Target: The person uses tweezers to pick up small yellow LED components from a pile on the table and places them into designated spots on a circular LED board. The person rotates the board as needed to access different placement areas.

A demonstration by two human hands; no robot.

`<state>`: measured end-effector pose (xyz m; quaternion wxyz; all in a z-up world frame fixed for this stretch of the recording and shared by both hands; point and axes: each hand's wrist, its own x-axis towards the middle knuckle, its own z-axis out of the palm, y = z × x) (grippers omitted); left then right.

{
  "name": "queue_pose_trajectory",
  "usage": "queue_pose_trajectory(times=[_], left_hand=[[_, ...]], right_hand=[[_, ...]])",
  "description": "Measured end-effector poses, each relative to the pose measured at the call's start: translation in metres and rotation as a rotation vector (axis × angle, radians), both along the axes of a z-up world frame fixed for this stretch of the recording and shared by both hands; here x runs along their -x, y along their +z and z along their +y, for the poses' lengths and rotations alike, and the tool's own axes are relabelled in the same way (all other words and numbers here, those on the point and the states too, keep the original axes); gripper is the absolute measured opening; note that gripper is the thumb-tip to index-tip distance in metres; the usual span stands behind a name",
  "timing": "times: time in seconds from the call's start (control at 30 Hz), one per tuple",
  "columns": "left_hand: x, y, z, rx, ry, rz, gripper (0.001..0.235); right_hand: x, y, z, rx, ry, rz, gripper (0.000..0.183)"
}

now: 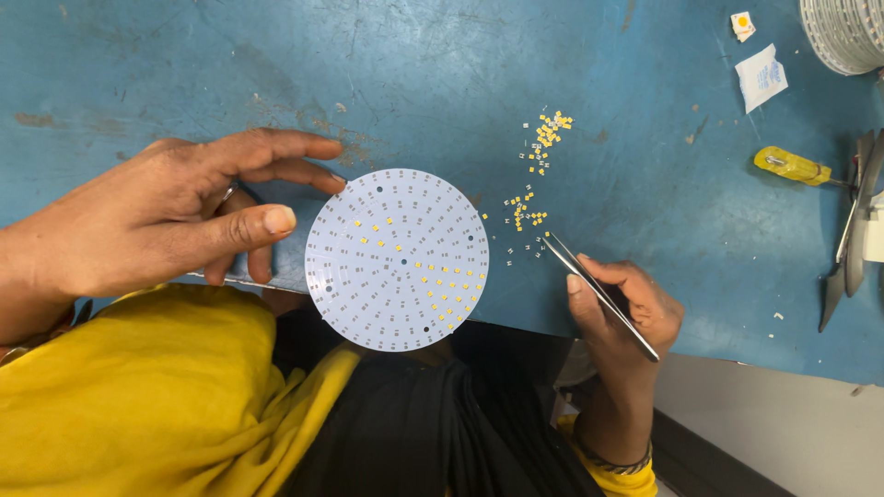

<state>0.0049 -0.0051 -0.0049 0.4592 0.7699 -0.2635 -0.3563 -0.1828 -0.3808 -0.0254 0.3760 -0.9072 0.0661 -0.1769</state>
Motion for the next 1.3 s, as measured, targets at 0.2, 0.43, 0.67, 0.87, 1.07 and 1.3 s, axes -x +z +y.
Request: queue_pose_trajectory(times=[0.2,0.43,0.67,0.87,1.07,1.3], left_hand=[[-0.001,0.008,0.0,0.086,-0.041,-0.072,0.064],[0.004,0.005,0.006,0.155,-0.021,-0.063,0.062],[0.005,0.006,0.005,0.189,-0.034,-0.092,0.062],[0.005,0.002,0.007,0.162,-0.037,-0.141,0.061],[0.007,0.006,0.006,0.15,-0.03,-0.149,0.06],[0.006,0.002,0.007,0.163,-0.044,-0.12,0.059]], right_hand=[[0.009,-0.002,0.004,-0.035,-0.03,-0.016,0.014],[0.036,-0.019,0.078,0.05,0.237,-0.196,0.015],[0.04,-0.016,0.085,0.112,0.318,-0.191,0.015],[0.051,-0.013,0.089,0.14,0.346,-0.157,0.013],[0.042,-0.012,0.095,0.175,0.314,-0.159,0.013],[0.042,-0.012,0.096,0.214,0.3,-0.157,0.014]])
